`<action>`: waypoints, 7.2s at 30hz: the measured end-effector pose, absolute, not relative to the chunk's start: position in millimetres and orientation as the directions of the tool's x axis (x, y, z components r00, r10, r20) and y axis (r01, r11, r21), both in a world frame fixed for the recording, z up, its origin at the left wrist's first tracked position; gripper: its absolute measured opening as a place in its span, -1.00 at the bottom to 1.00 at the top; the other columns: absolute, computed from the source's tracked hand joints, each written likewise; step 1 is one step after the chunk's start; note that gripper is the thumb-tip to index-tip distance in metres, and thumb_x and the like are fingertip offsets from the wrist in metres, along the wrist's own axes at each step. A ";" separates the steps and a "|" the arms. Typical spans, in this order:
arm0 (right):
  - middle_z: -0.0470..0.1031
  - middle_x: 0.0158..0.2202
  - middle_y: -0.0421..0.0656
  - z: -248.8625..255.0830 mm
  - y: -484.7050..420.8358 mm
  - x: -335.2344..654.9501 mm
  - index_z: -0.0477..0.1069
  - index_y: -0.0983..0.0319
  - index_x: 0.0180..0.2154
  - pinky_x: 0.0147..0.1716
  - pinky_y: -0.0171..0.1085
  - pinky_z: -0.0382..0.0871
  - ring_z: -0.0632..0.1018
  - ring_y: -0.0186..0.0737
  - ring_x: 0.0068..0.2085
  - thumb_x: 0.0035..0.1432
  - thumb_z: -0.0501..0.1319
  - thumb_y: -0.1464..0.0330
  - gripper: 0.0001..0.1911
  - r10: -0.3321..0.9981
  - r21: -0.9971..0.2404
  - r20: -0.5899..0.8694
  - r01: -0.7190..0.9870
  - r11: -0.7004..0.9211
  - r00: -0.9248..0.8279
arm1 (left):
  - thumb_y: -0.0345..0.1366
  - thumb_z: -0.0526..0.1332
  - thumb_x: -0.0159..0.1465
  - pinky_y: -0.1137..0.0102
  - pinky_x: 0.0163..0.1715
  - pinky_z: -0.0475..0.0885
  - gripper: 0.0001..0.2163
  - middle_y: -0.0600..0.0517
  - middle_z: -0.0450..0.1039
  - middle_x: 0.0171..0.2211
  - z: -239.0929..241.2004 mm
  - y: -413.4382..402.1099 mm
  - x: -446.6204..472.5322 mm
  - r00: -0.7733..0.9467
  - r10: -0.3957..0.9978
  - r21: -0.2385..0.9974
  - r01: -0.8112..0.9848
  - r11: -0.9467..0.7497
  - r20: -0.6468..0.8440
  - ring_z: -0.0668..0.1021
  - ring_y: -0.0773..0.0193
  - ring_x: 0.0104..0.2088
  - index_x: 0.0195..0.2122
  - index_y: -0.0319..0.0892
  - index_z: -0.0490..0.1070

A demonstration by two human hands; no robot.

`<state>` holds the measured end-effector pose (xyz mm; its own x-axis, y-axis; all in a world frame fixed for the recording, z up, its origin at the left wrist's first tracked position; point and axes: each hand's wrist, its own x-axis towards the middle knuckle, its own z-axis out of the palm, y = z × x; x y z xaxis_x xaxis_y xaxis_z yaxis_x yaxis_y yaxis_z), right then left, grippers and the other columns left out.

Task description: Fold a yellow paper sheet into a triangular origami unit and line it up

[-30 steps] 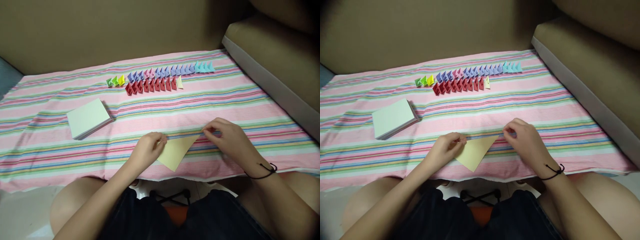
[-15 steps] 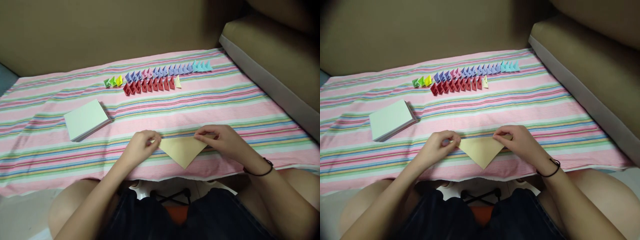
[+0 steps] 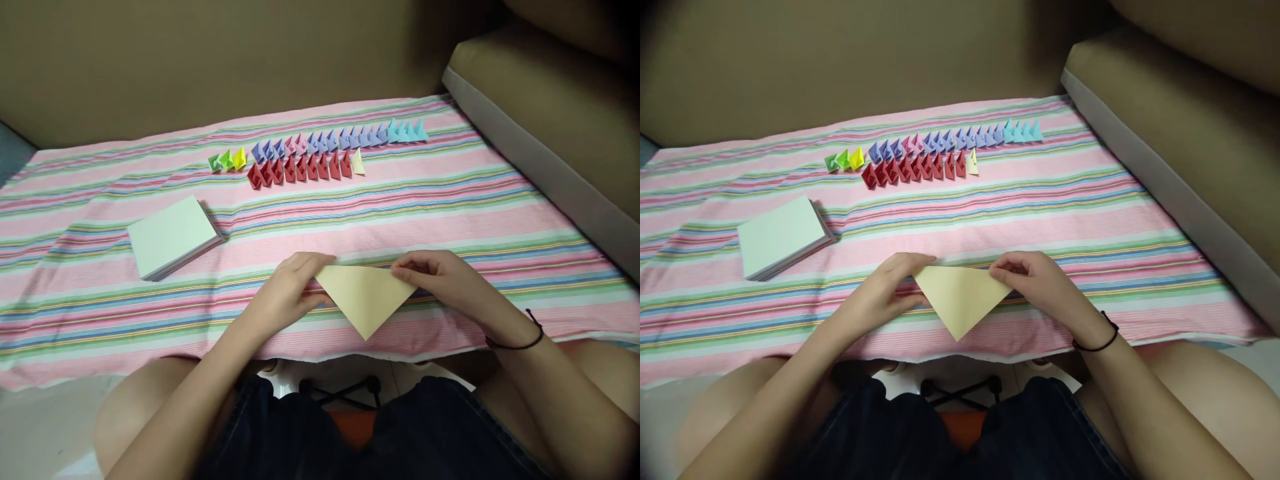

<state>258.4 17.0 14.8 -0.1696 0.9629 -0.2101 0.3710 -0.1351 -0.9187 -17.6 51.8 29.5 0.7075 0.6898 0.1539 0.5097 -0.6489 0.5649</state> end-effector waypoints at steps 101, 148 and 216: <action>0.57 -0.36 -0.22 22.3 1.3 207.9 0.51 0.15 -0.40 -0.30 -0.26 0.34 0.55 -0.18 -0.29 0.12 0.20 0.26 -0.85 0.967 -0.888 -0.095 0.459 0.026 -0.238 | -0.19 0.14 0.24 0.49 -0.59 0.12 -0.76 0.10 0.32 -0.60 39.3 32.4 -6.2 0.532 0.808 0.835 0.542 -0.095 -0.253 0.29 0.40 -0.58 -0.38 -0.23 0.51; 0.57 -0.34 -0.23 29.7 -0.3 211.6 0.51 0.15 -0.34 -0.35 -0.31 0.35 0.55 -0.25 -0.30 0.17 0.20 0.29 -0.86 0.965 -0.834 0.033 0.524 0.171 -0.262 | -0.34 0.09 0.31 0.39 -0.25 0.37 -0.83 0.03 0.53 -0.29 42.6 25.7 2.1 0.599 0.801 0.682 0.584 -0.439 0.002 0.54 0.24 -0.25 -0.22 -0.18 0.47; 0.50 -0.45 -0.16 6.3 19.2 233.2 0.50 0.21 -0.36 -0.54 -0.30 0.32 0.47 -0.24 -0.46 0.10 0.21 0.15 -0.74 0.987 -0.879 -0.157 0.460 -0.130 -0.022 | -0.35 0.02 0.33 0.24 -0.17 0.41 -0.79 -0.13 0.51 -0.22 32.1 43.5 -12.3 0.491 0.794 0.329 0.730 -0.599 0.358 0.50 0.12 -0.17 -0.13 -0.25 0.40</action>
